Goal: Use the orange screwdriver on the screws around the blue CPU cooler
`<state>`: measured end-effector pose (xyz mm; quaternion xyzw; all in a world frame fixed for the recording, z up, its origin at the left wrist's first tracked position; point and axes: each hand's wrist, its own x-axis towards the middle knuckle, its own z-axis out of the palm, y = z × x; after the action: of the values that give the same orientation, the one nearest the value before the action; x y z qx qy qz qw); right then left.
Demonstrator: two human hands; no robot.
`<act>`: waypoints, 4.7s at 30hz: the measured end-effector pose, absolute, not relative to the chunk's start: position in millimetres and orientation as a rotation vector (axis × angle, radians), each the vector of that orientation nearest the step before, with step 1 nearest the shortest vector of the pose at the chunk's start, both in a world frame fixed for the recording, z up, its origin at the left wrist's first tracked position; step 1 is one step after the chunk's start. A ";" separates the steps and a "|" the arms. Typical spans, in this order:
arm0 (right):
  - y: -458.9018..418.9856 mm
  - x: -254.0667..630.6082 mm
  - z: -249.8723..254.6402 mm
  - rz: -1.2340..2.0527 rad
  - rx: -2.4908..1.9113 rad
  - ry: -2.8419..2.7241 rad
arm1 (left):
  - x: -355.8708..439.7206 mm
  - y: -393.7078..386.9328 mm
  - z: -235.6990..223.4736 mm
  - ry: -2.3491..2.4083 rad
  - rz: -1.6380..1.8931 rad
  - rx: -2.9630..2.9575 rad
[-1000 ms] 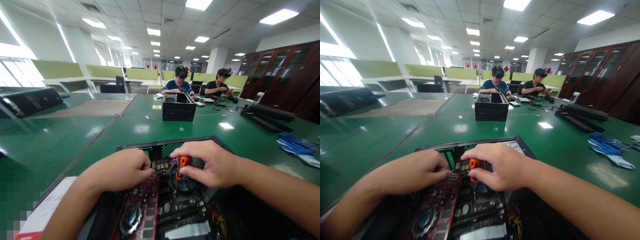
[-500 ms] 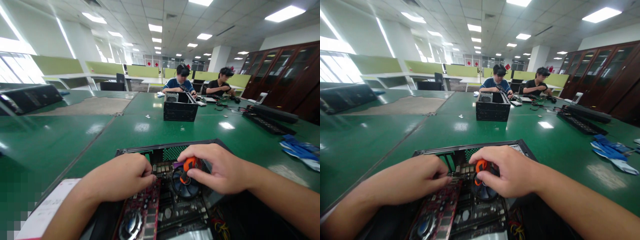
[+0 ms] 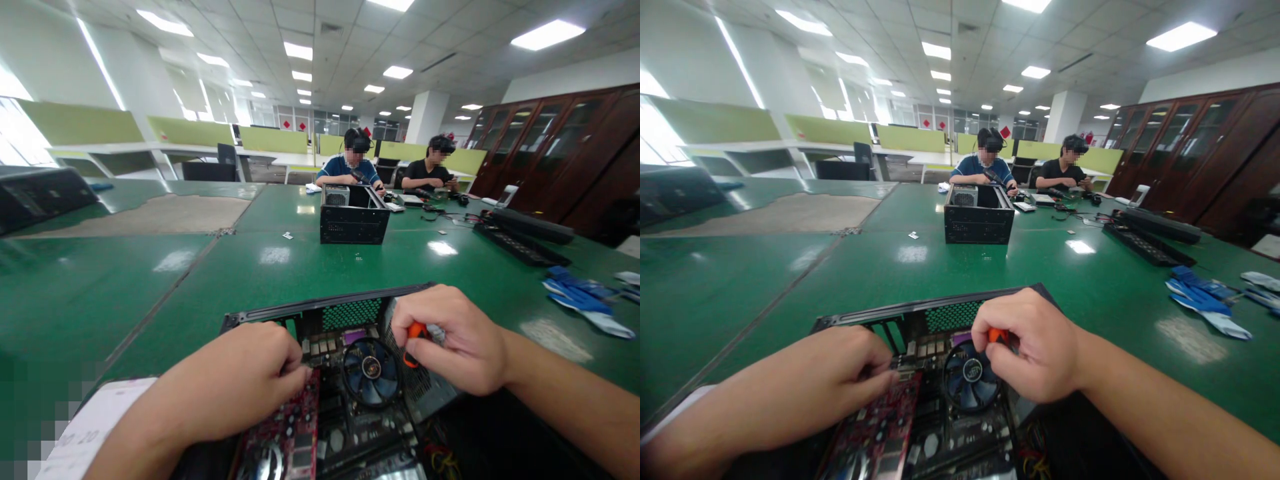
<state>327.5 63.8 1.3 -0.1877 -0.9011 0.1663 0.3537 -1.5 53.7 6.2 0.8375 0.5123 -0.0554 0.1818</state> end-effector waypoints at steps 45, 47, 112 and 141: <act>56.7 328.5 4.5 0.406 -0.537 -2.400 | 3.1 49.6 12.0 1.431 -0.145 2.415; 56.9 328.6 4.7 0.412 -0.537 -2.399 | 2.0 50.3 10.5 1.427 -0.122 2.416; 48.4 308.3 2.8 0.621 -0.631 -2.532 | 7.9 48.7 17.5 1.519 -0.238 2.351; 56.9 319.7 0.2 0.294 -0.729 -2.485 | 3.9 49.5 13.2 1.480 -0.198 2.386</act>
<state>319.7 56.9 0.2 -0.2698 -0.9194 0.1087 0.2646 3.9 49.5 13.2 0.8363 0.5189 -0.0694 0.1628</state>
